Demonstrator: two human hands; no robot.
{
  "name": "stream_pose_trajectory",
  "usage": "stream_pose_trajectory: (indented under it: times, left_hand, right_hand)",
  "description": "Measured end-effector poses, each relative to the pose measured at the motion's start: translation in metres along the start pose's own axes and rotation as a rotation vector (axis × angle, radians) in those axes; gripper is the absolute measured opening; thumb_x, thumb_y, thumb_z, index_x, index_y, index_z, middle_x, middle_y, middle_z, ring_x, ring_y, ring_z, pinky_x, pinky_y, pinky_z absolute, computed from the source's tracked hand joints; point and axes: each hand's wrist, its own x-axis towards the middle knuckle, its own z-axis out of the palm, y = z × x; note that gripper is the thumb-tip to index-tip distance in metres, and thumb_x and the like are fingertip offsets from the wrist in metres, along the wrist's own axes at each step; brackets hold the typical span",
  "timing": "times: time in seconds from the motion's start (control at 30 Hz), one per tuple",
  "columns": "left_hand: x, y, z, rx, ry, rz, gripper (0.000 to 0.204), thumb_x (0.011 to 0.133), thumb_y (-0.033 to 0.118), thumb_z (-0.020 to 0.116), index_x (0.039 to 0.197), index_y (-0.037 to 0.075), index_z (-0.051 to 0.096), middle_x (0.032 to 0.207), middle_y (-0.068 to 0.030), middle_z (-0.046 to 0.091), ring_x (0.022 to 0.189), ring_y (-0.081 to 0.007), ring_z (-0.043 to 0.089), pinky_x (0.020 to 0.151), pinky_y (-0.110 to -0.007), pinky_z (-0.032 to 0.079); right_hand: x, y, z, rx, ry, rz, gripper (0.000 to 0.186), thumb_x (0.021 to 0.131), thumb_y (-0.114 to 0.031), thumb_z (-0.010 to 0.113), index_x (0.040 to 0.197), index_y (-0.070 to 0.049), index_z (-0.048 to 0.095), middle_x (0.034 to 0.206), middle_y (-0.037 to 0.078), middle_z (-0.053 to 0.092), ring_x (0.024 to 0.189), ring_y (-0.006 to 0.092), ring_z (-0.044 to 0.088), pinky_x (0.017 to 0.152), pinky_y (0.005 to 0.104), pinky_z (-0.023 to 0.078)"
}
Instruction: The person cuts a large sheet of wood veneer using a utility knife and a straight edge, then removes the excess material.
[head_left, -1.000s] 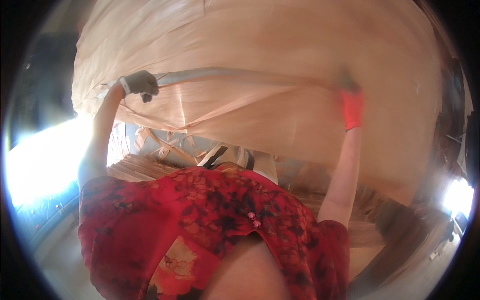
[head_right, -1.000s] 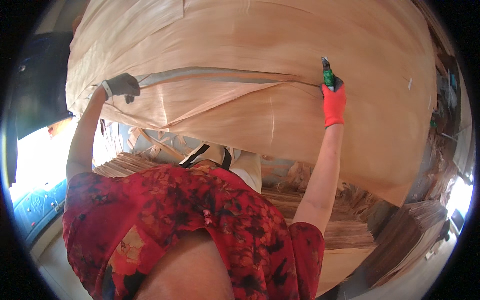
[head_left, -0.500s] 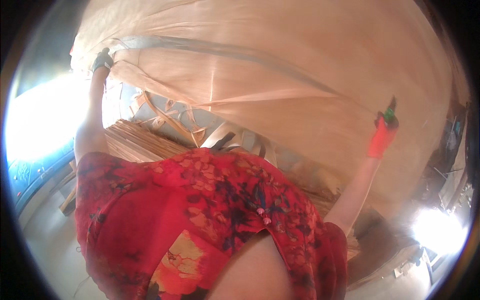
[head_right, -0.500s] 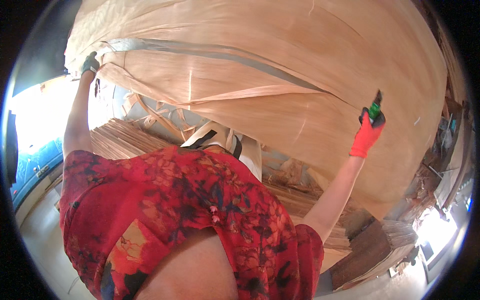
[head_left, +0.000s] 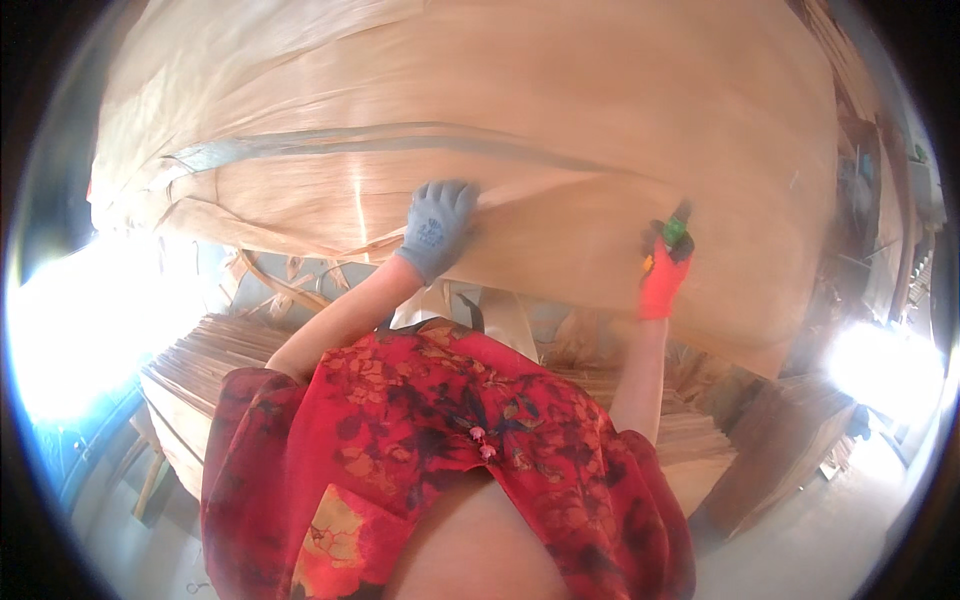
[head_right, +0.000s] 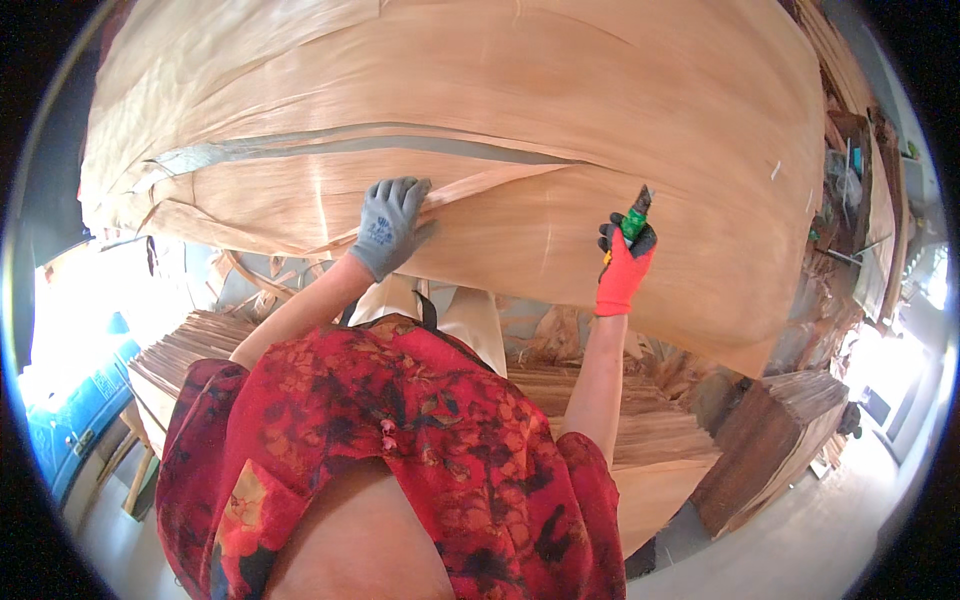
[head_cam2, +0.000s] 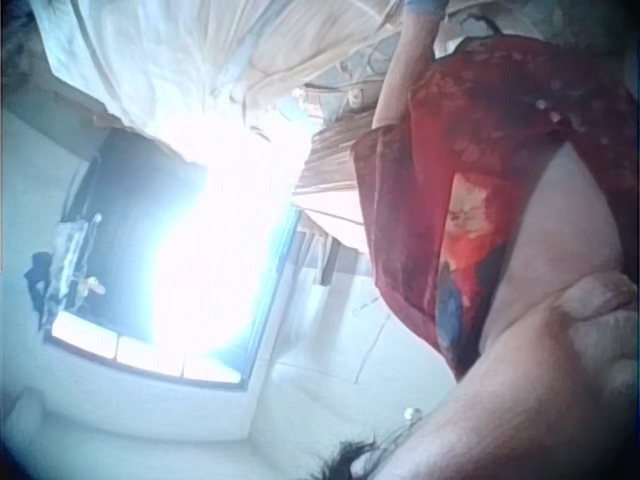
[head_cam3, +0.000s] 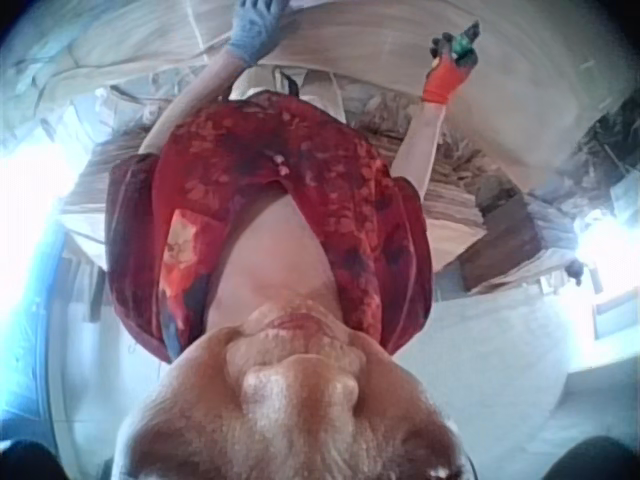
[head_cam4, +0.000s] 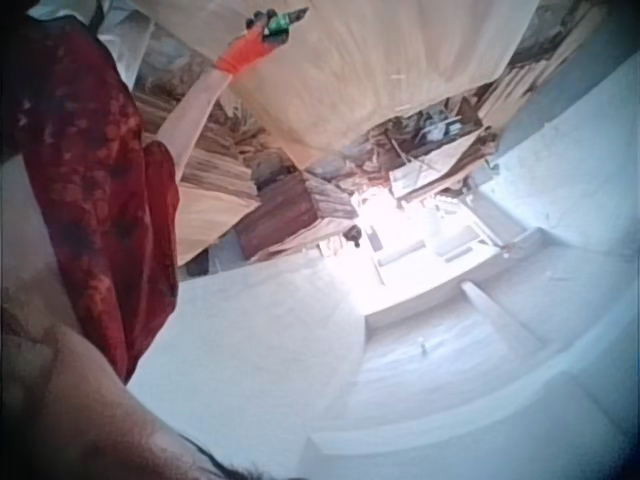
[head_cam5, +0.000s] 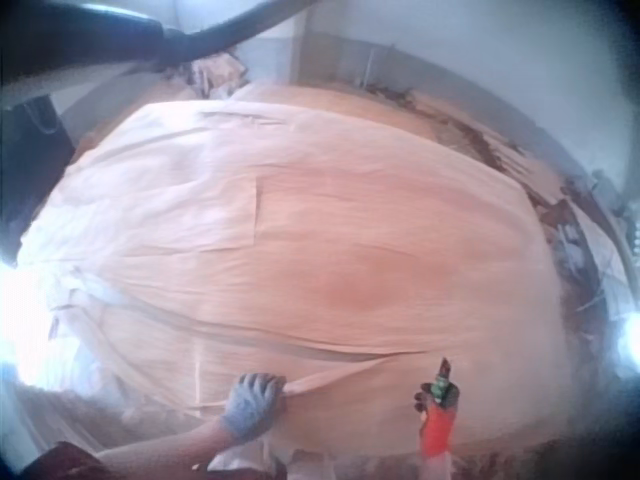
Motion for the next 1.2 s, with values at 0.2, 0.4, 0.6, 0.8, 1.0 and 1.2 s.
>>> stream_pose_trajectory:
  times: [0.2, 0.4, 0.6, 0.8, 1.0, 1.2]
  left_hand:
    - [0.009, -0.014, 0.025, 0.025, -0.083, -0.026, 0.029, 0.086, 0.018, 0.063, 0.115, 0.012, 0.061, 0.107, -0.0120, 0.063, 0.101, -0.0337, 0.059, 0.088, -0.045, 0.046]
    - [0.042, -0.055, -0.003, -0.645, -0.358, -0.376, 0.019, 0.091, 0.016, 0.071, 0.103, 0.002, 0.071, 0.084, -0.0057, 0.071, 0.076, -0.0126, 0.064, 0.070, -0.029, 0.052]
    - [0.093, -0.058, -0.037, -0.699, -0.692, -0.606, 0.033, 0.094, 0.033, 0.071, 0.091, 0.000, 0.072, 0.081, -0.0080, 0.072, 0.069, -0.0155, 0.067, 0.063, -0.029, 0.057]
    - [0.125, -0.062, -0.035, -0.501, -0.868, -0.607, 0.041, 0.090, 0.041, 0.070, 0.089, 0.000, 0.072, 0.078, -0.0099, 0.072, 0.065, -0.0182, 0.068, 0.060, -0.032, 0.059]
    - [0.147, -0.076, -0.029, -0.410, -0.967, -0.658, 0.041, 0.088, 0.041, 0.068, 0.086, 0.000, 0.073, 0.077, -0.0116, 0.072, 0.063, -0.0205, 0.069, 0.060, -0.034, 0.059]
    - [0.154, -0.075, -0.030, -0.349, -0.971, -0.651, 0.042, 0.088, 0.043, 0.064, 0.082, 0.002, 0.073, 0.074, -0.0107, 0.072, 0.063, -0.0205, 0.069, 0.060, -0.034, 0.058]
  right_hand:
    - [0.012, 0.001, -0.011, 0.064, -0.152, 0.028, 0.034, 0.093, -0.001, 0.063, 0.123, -0.003, 0.048, 0.108, 0.011, 0.069, 0.082, 0.0161, 0.068, 0.068, 0.0289, 0.053]
    - [0.044, -0.006, -0.017, 0.134, -0.349, 0.054, 0.032, 0.092, 0.000, 0.063, 0.122, -0.002, 0.050, 0.102, 0.009, 0.068, 0.077, 0.0135, 0.064, 0.065, 0.0272, 0.051]
    - [0.061, -0.004, -0.038, -0.216, -0.499, 0.116, 0.027, 0.089, -0.002, 0.067, 0.115, -0.002, 0.061, 0.092, 0.004, 0.069, 0.075, 0.0093, 0.059, 0.066, 0.0258, 0.050]
    - [0.060, -0.013, -0.049, -0.735, -0.575, -0.081, 0.030, 0.083, -0.011, 0.073, 0.112, -0.005, 0.067, 0.101, 0.010, 0.073, 0.092, 0.0215, 0.069, 0.080, 0.0329, 0.053]
    - [0.075, -0.028, -0.044, -1.058, -0.709, 0.024, 0.040, 0.083, -0.023, 0.075, 0.120, -0.011, 0.065, 0.109, 0.012, 0.072, 0.102, 0.0312, 0.067, 0.089, 0.0413, 0.051]
    - [0.072, -0.034, -0.031, -1.266, -0.500, -0.327, 0.043, 0.086, -0.022, 0.073, 0.126, -0.013, 0.063, 0.135, 0.009, 0.060, 0.123, 0.0314, 0.056, 0.101, 0.0433, 0.046]
